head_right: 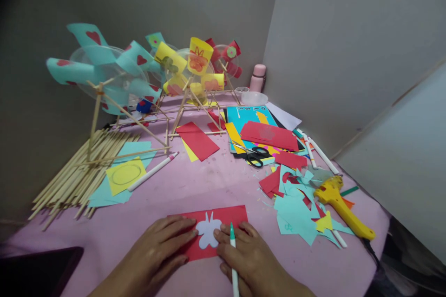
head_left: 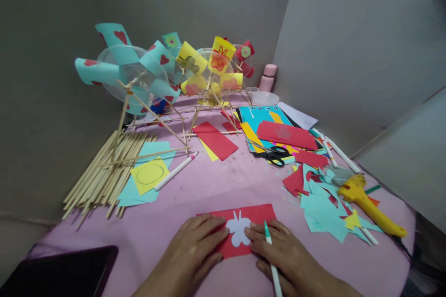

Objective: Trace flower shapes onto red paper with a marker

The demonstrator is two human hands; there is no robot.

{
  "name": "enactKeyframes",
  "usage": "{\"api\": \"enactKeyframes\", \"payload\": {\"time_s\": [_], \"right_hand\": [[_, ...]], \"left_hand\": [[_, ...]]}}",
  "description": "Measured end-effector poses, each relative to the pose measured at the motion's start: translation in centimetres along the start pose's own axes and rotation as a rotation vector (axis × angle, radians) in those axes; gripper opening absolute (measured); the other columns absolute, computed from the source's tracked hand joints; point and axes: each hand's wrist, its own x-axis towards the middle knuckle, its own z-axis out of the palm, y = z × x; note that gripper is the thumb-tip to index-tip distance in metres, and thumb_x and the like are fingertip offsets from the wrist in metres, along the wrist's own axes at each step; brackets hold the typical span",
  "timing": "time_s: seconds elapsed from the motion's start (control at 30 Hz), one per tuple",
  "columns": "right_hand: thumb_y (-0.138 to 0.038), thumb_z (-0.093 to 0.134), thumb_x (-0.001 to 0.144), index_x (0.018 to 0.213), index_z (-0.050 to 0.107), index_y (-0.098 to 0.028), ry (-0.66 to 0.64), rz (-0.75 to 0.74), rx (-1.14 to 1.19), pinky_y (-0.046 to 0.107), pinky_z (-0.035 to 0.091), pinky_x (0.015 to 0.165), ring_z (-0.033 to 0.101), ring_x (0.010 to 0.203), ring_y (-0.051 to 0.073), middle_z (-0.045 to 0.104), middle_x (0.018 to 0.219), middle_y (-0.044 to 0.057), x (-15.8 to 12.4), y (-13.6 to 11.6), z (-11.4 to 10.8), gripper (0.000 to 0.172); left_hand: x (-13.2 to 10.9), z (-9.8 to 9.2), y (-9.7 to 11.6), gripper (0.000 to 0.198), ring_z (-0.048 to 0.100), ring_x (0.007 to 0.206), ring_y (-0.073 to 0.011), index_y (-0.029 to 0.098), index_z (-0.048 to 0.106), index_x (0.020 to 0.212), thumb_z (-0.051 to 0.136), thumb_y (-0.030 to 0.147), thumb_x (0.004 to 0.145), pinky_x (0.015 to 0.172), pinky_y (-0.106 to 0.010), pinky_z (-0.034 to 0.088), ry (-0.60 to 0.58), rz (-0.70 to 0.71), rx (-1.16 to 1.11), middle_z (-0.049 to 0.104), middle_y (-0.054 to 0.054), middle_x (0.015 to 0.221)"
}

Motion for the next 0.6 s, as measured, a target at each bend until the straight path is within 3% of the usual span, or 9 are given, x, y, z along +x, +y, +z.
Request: {"api": "enactKeyframes", "payload": {"time_s": [0.1, 0.2, 0.33, 0.43, 0.5, 0.6], "right_hand": [[-0.012, 0.055, 0.085, 0.108, 0.062, -0.019, 0.018, 0.000, 0.014, 0.033, 0.039, 0.102, 0.058, 0.118, 0.020, 0.064, 0.126, 0.008, 0.0, 0.0, -0.1, 0.025], [-0.012, 0.055, 0.087, 0.109, 0.061, -0.020, 0.016, 0.005, 0.028, 0.033, 0.037, 0.104, 0.057, 0.120, 0.020, 0.064, 0.127, 0.008, -0.3, 0.1, 0.0, 0.024], [-0.013, 0.054, 0.089, 0.113, 0.057, -0.022, 0.010, 0.004, 0.040, 0.033, 0.032, 0.107, 0.053, 0.124, 0.018, 0.061, 0.132, 0.007, -0.8, 0.3, 0.5, 0.026], [-0.013, 0.053, 0.090, 0.114, 0.057, -0.021, 0.009, -0.001, 0.026, 0.032, 0.032, 0.107, 0.052, 0.125, 0.017, 0.060, 0.132, 0.008, -0.8, 0.2, 0.5, 0.025], [-0.013, 0.053, 0.090, 0.112, 0.058, -0.020, 0.011, -0.003, 0.005, 0.033, 0.034, 0.105, 0.053, 0.124, 0.018, 0.061, 0.131, 0.010, -0.6, 0.0, 0.3, 0.024], [-0.012, 0.052, 0.088, 0.108, 0.060, -0.019, 0.029, -0.009, -0.032, 0.035, 0.040, 0.100, 0.058, 0.119, 0.021, 0.063, 0.127, 0.011, -0.2, -0.4, -0.2, 0.022]], "left_hand": [[-0.4, 0.1, -0.5, 0.032, 0.058, 0.110, -0.0229, 0.029, 0.058, 0.123, 0.057, 0.032, 0.091, 0.091, -0.038, 0.049, 0.015, -0.036, -0.018, 0.063, -0.005, 0.122], [-0.5, -0.6, -1.3, 0.028, 0.059, 0.107, -0.0209, 0.029, 0.060, 0.120, 0.052, 0.026, 0.093, 0.089, -0.036, 0.050, 0.004, -0.077, -0.057, 0.064, -0.004, 0.120], [0.8, -1.8, -0.9, 0.031, 0.056, 0.107, -0.0184, 0.025, 0.059, 0.120, 0.041, 0.017, 0.096, 0.091, -0.032, 0.046, -0.093, -0.211, -0.058, 0.062, -0.006, 0.119], [2.8, -2.4, 0.5, 0.028, 0.055, 0.104, -0.0229, 0.020, 0.059, 0.116, 0.056, 0.019, 0.088, 0.090, -0.036, 0.045, -0.212, -0.361, 0.030, 0.060, -0.008, 0.115], [4.0, -2.4, 1.3, 0.028, 0.056, 0.097, -0.0274, 0.017, 0.062, 0.106, 0.067, 0.020, 0.079, 0.082, -0.040, 0.046, -0.233, -0.413, 0.061, 0.062, -0.010, 0.107], [5.0, -2.3, 1.8, 0.030, 0.057, 0.088, -0.0279, 0.016, 0.061, 0.098, 0.073, 0.021, 0.072, 0.074, -0.038, 0.045, -0.250, -0.473, 0.066, 0.063, -0.010, 0.097]]}}
